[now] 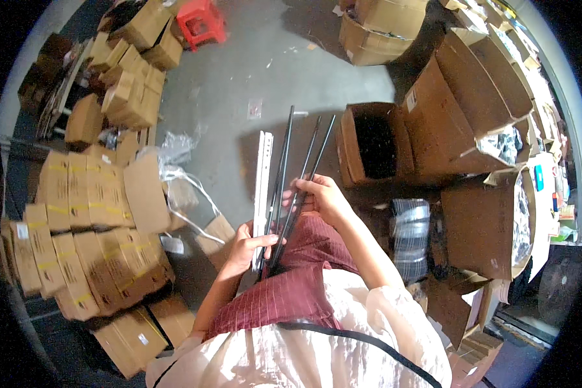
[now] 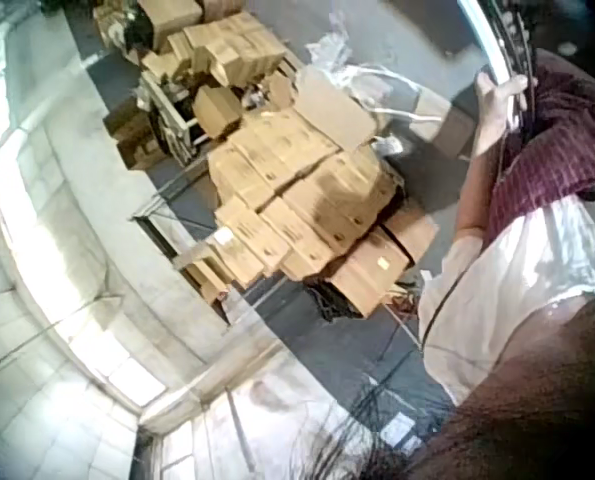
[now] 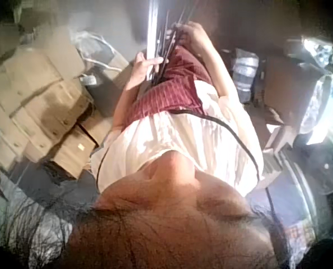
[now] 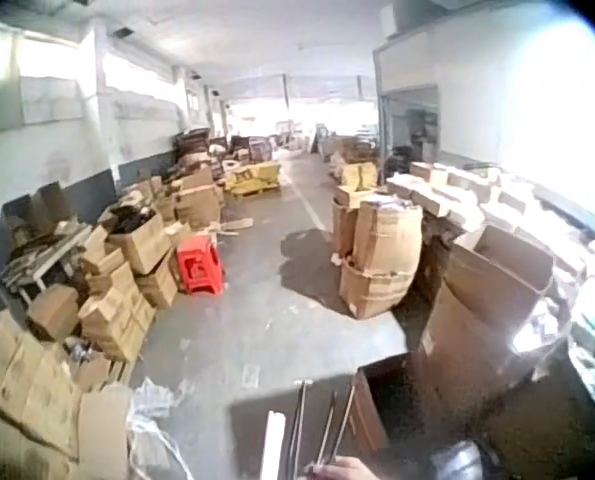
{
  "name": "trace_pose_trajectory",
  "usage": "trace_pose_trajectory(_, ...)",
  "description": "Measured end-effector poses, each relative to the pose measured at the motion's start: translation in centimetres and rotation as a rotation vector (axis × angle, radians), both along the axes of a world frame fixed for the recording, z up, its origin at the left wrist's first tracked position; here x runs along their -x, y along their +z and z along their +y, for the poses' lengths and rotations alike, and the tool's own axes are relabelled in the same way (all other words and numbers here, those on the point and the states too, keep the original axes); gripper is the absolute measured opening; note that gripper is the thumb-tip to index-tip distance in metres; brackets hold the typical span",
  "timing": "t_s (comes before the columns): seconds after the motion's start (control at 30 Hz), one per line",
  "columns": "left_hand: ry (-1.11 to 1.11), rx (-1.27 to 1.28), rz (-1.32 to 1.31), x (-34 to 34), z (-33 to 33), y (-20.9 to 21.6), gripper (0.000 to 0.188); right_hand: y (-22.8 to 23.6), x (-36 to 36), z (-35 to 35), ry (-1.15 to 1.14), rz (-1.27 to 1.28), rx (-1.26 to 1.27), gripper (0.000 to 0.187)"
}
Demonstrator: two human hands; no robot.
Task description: The person walks through a warehouse area, collects a long metal bar and black rods from a container, and then stands at a table to count small silver metal brackets while checking a list on a clipboard.
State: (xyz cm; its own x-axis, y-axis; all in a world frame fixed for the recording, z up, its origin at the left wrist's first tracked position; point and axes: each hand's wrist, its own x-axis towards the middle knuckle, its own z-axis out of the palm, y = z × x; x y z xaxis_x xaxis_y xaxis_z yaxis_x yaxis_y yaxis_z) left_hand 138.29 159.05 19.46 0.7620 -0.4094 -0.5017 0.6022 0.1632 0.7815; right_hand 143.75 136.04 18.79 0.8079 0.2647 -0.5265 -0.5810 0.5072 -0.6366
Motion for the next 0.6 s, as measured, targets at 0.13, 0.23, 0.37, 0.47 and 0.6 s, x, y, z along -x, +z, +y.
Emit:
trace_pose_trajectory(0.13, -0.027, -0.009, -0.038, -10.7, -2.6, 1.2, 0.028, 3.0, -9.9, -3.1, 0.049, -0.050, 0.095, 0.015)
trace_pose_trajectory(0.23, -0.031, -0.008, -0.079, -18.0, -5.2, 2.8, 0.029, 4.2, -16.5, -6.0, 0.061, -0.097, 0.123, 0.017)
trace_pose_trajectory(0.37, -0.037, 0.009, -0.075, -26.5, -8.3, 3.8, 0.031, 4.8, -24.3, -9.0, 0.016, -0.133, 0.175, 0.016)
trace_pose_trajectory(0.47, -0.126, 0.037, -0.091, -33.8, -10.3, 2.9, 0.033, 3.8, -29.9, -10.9, -0.023, -0.122, 0.236, 0.022)
trace_pose_trajectory(0.6, -0.363, 0.035, -0.154, -45.3, -12.4, 1.7, 0.027, 2.2, -38.1, -12.9, -0.150, -0.117, 0.210, 0.030)
